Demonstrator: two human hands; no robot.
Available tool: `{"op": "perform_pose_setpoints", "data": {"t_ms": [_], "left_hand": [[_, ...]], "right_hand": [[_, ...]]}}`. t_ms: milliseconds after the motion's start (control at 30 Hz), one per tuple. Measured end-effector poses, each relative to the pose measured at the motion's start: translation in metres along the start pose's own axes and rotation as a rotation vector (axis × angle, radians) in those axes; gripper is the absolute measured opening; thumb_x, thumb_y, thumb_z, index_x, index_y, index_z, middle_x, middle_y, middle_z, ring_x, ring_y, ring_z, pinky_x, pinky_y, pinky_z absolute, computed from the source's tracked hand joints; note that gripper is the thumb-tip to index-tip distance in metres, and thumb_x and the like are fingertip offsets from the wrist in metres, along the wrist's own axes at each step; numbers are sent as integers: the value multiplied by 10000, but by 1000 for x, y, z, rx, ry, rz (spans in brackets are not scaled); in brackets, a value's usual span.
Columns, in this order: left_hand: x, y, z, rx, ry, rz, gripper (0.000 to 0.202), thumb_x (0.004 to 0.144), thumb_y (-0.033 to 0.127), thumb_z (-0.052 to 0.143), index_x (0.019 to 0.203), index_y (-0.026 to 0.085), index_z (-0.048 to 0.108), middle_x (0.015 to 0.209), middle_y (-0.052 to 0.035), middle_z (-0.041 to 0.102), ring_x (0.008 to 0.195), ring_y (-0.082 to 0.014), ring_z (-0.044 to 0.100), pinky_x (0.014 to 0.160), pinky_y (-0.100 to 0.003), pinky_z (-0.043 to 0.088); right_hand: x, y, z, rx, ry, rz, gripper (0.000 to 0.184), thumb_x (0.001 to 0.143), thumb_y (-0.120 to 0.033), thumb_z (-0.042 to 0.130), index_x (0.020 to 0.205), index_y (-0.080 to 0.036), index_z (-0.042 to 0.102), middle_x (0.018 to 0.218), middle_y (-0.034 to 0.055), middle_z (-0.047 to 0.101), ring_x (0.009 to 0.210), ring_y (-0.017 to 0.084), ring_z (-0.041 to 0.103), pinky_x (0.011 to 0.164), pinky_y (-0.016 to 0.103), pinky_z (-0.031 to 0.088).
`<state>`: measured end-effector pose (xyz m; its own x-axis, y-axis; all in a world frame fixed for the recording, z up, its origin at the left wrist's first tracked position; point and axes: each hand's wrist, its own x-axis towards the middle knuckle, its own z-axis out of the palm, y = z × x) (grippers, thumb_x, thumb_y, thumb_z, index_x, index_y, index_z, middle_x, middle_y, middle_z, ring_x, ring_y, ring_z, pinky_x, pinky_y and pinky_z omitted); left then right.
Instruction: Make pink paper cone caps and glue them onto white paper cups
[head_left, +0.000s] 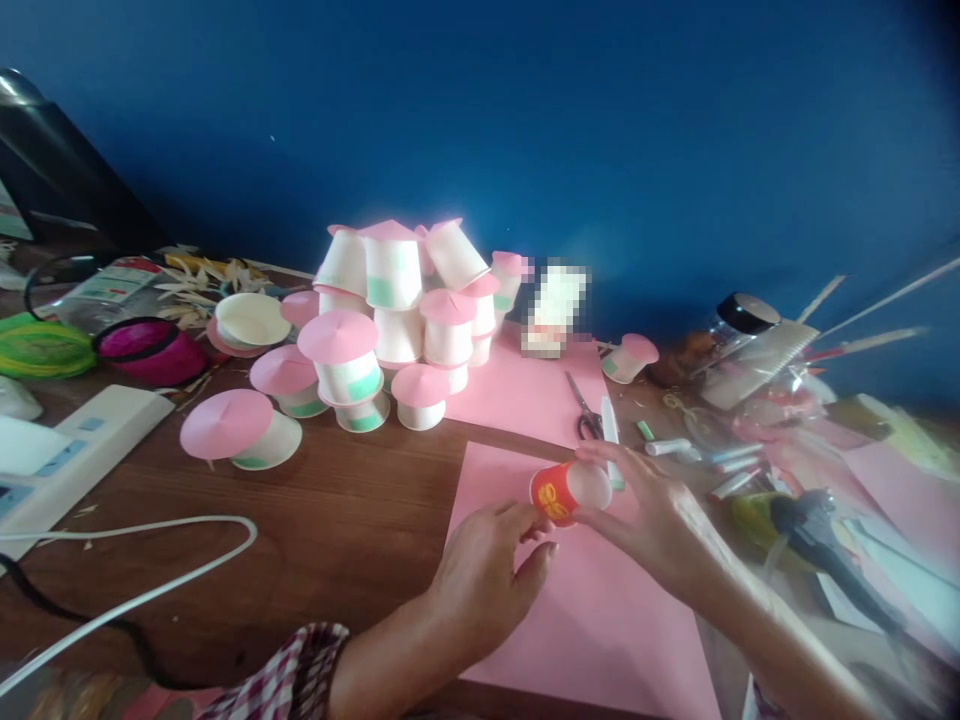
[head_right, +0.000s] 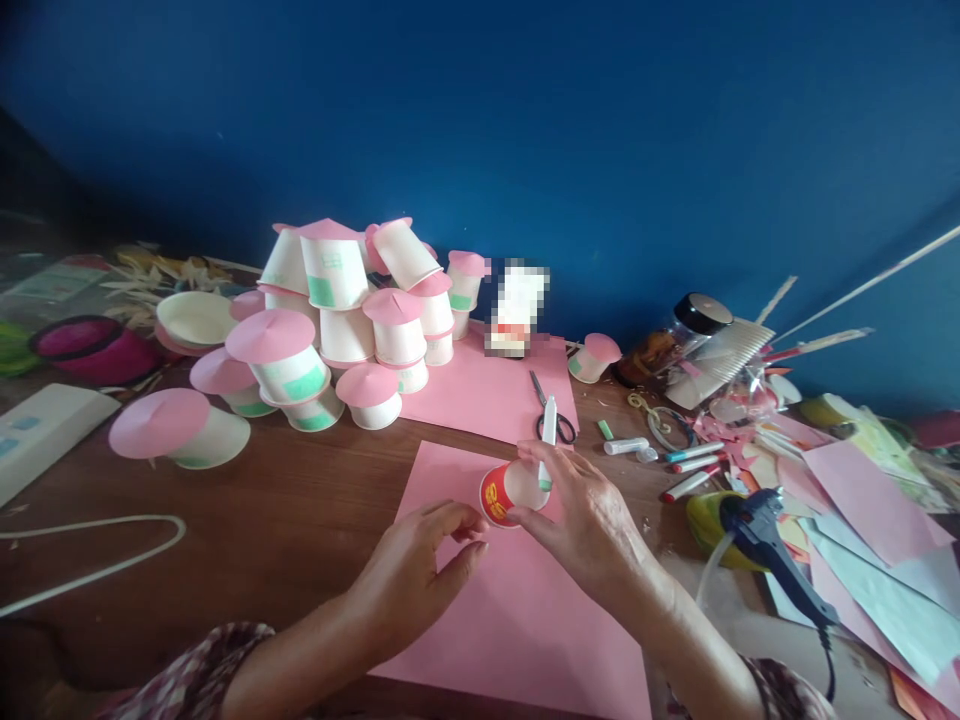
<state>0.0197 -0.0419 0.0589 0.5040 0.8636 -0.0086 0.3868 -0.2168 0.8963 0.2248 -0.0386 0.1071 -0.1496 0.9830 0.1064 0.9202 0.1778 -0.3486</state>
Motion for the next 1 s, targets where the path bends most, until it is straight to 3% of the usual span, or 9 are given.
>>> {"op": "perform_pose_setpoints", "data": {"t_ms": [333, 433, 567, 667, 800, 900, 1000], "left_hand": [[-4, 0, 11, 55, -112, -50, 108, 820, 256, 525, 896, 235, 600, 868, 1, 669, 804, -171, 600, 705, -290, 433], [-1, 0, 16, -20, -30, -66, 235, 798, 231, 557, 1033, 241, 552, 969, -20, 645, 889, -183, 586, 774, -317, 448], [11, 2, 26, -68, 188, -23, 548, 744, 200, 631, 1235, 242, 390, 1166, -70, 564, 1040, -216, 541, 857, -372, 459], [21, 9, 29, 100, 298, 134, 558, 757, 166, 629, 1252, 224, 377, 1208, -92, 531, 1101, -237, 497, 895, -404, 452], [25, 17, 28, 459, 362, 370, 342, 825, 117, 549, 1146, 228, 506, 1160, -72, 567, 1061, -238, 507, 888, -400, 442], [23, 18, 29, 668, 337, 343, 309, 841, 127, 526, 1134, 225, 541, 962, -64, 612, 881, -233, 561, 745, -378, 470], [20, 17, 33, 830, 217, 276, 380, 825, 101, 523, 1190, 206, 524, 756, -33, 609, 705, -218, 584, 623, -354, 460]], "right_hand": [[-2, -2, -1, 18, -24, 25, 474, 786, -326, 634, 1229, -249, 482, 1173, 57, 648, 1017, 226, 642, 803, 341, 534], [-2, -1, -1, 15, 3, -2, 468, 791, -330, 627, 1229, -239, 488, 1165, 64, 651, 1013, 225, 642, 803, 343, 534], [0, -2, -3, -22, 38, -30, 437, 803, -376, 622, 1197, -220, 516, 1107, 79, 674, 959, 235, 659, 768, 355, 543], [1, -3, -5, -55, 44, -62, 457, 791, -416, 646, 1184, -218, 520, 1120, 95, 666, 983, 254, 649, 792, 387, 539], [2, 1, -4, -19, 54, -117, 503, 781, -421, 667, 1211, -224, 495, 1129, 98, 660, 1015, 252, 637, 841, 395, 528], [2, 4, -2, -20, 51, -97, 508, 784, -410, 668, 1224, -234, 484, 1143, 93, 654, 1037, 254, 625, 853, 404, 521], [1, 4, -1, -37, 39, -71, 501, 782, -379, 673, 1225, -240, 485, 1151, 85, 649, 1033, 254, 624, 844, 406, 522]]}}
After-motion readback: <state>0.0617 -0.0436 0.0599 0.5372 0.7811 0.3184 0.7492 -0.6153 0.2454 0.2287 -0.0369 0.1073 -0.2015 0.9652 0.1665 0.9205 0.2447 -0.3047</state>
